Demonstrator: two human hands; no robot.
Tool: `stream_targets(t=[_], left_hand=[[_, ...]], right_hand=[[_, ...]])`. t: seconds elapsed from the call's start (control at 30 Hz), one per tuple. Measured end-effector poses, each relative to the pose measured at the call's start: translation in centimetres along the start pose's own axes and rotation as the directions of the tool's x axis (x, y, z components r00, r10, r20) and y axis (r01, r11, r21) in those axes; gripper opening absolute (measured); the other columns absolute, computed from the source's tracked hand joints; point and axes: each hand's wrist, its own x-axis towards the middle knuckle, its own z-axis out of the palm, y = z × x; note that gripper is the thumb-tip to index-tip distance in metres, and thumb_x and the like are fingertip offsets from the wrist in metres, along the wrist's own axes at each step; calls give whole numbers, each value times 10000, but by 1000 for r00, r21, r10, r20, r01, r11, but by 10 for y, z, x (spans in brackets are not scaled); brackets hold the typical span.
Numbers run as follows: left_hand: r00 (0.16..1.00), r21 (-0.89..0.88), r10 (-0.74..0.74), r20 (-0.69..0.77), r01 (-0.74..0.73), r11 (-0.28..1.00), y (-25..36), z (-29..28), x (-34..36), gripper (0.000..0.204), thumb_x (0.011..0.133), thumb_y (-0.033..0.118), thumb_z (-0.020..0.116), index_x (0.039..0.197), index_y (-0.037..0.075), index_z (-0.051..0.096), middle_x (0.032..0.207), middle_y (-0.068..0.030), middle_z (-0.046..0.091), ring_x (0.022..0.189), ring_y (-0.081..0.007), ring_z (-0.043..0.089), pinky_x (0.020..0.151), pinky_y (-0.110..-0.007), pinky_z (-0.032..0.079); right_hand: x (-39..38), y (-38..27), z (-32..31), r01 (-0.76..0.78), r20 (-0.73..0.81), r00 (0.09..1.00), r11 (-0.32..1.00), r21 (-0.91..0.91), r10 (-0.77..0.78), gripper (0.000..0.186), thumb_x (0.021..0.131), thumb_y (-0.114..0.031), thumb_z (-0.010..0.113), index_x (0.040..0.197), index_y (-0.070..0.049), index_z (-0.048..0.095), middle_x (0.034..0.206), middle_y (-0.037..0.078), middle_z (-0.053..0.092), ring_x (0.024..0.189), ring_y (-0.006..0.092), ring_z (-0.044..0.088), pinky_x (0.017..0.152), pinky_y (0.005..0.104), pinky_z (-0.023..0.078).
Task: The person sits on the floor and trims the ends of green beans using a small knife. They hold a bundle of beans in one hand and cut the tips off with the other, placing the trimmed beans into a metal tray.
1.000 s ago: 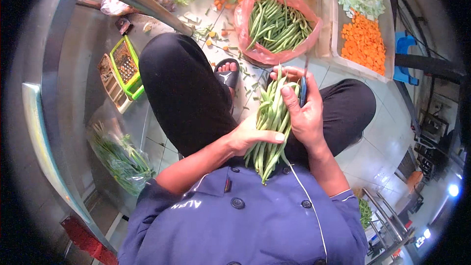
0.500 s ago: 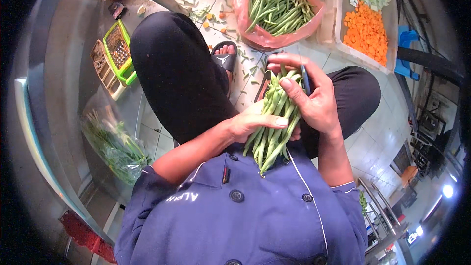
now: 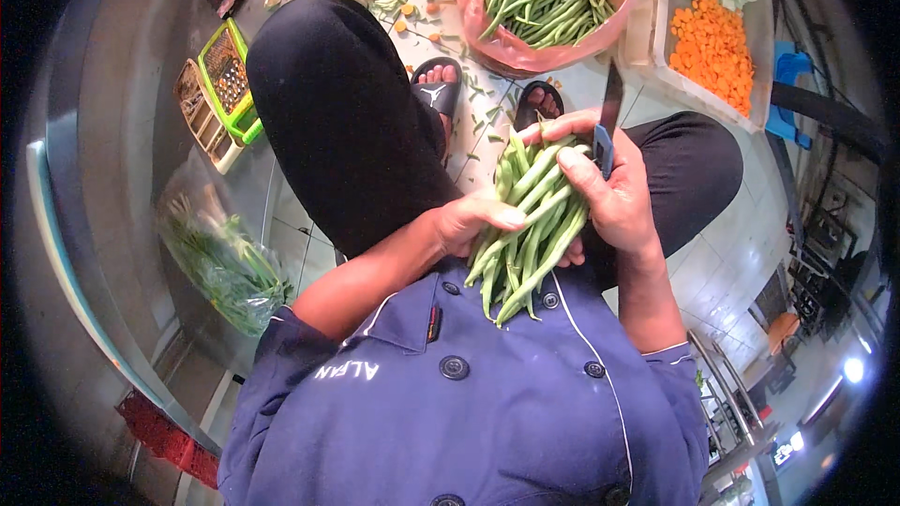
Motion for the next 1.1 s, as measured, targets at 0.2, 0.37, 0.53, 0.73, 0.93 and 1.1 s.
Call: stream_targets(t=[0.2,0.37,0.53,0.73,0.93,1.1], left_hand=[[972,249,-41,-232,100,963,6,23,5,590,896,347,741,1319,-7,533,1181,-148,642,1117,-273,664,960,-436,559],[997,83,63,-44,-59,995,7,15,2,630,871,360,759,1328,-6,526,1205,-152,629,1152,-271,648,996,-410,542],[981,149,-37,-190,66,987,9,28,1,599,863,293,774,1310,-24,533,1122,-167,667,1076,-271,674,977,-396,546],[945,314,94,-314,9,949,10,37,-3,591,816,145,829,1316,25,537,1129,-64,637,1057,-181,627,946,-336,514],[942,246,46,-331,39,968,10,31,-4,650,828,172,806,1378,43,485,1184,-55,613,1076,-171,620,945,-341,522],[945,6,-44,-323,49,999,10,12,-8,720,844,245,734,1444,23,403,1243,-157,631,1065,-266,684,951,-425,570]], right_hand=[[13,-5,-3,-140,-15,990,984,-112,139,350,994,-197,591,1245,45,606,1170,131,680,1062,200,657,987,362,500],[-2,-2,-6,10,77,997,1000,-27,-8,226,948,-164,638,1071,21,679,1071,107,711,1016,159,644,945,336,494],[8,-5,4,68,28,998,967,-244,-64,344,922,-142,639,1221,25,603,1322,188,616,1219,235,597,1055,390,453],[-2,-15,1,-20,-145,989,996,-85,7,392,933,-148,691,1275,15,591,1221,108,646,1125,157,608,1000,317,466],[-11,-12,1,23,-121,992,982,-188,-46,374,966,-165,649,1295,4,595,1232,96,651,1111,156,600,1004,319,457],[-22,1,13,76,-144,982,960,-270,-119,469,996,-142,590,1408,53,478,1377,157,603,1271,214,554,1119,369,387]])
